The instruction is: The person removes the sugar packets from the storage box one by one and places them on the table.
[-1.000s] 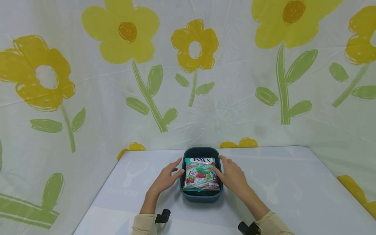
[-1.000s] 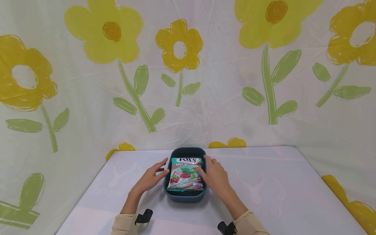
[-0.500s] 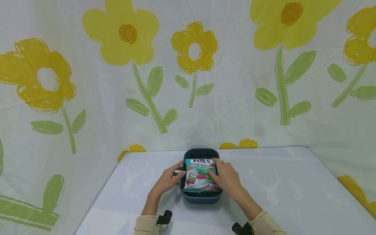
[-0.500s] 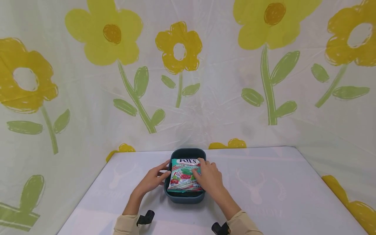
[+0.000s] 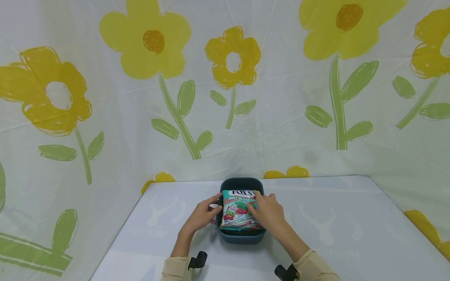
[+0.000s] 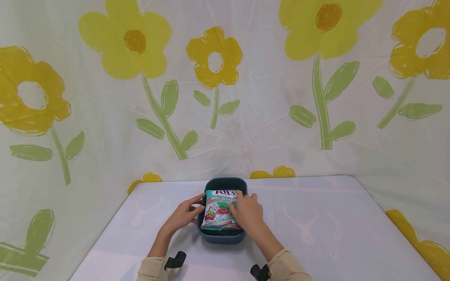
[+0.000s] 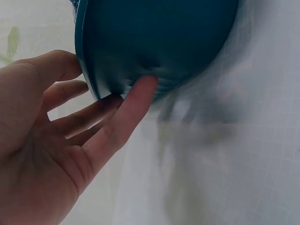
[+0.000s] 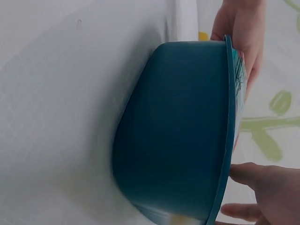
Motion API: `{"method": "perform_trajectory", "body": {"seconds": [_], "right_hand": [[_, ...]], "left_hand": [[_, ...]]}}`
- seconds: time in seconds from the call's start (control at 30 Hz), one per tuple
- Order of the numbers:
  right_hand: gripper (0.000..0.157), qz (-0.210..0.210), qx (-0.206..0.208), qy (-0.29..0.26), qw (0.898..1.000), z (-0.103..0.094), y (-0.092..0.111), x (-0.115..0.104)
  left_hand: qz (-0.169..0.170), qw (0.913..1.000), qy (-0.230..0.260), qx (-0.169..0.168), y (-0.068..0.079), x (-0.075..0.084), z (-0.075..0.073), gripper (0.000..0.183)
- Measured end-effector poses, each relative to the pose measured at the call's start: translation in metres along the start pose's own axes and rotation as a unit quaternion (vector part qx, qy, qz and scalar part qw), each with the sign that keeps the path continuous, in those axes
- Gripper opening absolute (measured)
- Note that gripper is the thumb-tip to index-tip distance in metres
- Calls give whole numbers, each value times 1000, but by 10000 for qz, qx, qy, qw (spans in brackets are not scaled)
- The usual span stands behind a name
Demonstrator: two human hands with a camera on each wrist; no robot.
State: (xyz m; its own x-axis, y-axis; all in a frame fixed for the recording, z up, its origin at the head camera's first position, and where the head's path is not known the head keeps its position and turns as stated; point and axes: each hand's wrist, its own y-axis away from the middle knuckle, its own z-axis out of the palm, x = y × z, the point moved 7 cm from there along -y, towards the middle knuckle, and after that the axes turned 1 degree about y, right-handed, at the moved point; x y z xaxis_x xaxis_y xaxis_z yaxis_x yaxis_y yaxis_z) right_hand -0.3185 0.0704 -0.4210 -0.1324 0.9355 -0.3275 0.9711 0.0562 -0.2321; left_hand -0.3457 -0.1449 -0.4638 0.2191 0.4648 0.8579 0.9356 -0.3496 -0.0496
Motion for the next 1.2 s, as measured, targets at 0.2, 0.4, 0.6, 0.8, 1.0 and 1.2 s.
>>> {"method": "perform_trajectory", "body": {"seconds": [0.2, 0.4, 0.6, 0.8, 1.0, 1.2], "right_hand": [[63, 48, -100, 398, 9991, 3, -2, -6], [63, 0, -227, 861, 9960, 5, -4, -11], [59, 0, -274, 919, 9954, 5, -6, -14], [59, 45, -263, 550, 9981, 2, -5, -15], [57, 3, -96, 216, 9997, -4, -3, -17], [55, -36, 98, -421, 9991, -11, -5, -17]], "left_hand": [[-34, 9999, 109, -21, -1, -3, 0, 52], [-71, 9998, 188, -22, -1, -2, 0, 51], [-102, 9998, 163, -23, -1, 1, -1, 51], [-92, 9998, 152, -10, -3, -1, -1, 52], [-75, 9998, 198, -21, -2, -2, -1, 52], [-97, 9998, 195, 5, -1, -2, -1, 51]]}}
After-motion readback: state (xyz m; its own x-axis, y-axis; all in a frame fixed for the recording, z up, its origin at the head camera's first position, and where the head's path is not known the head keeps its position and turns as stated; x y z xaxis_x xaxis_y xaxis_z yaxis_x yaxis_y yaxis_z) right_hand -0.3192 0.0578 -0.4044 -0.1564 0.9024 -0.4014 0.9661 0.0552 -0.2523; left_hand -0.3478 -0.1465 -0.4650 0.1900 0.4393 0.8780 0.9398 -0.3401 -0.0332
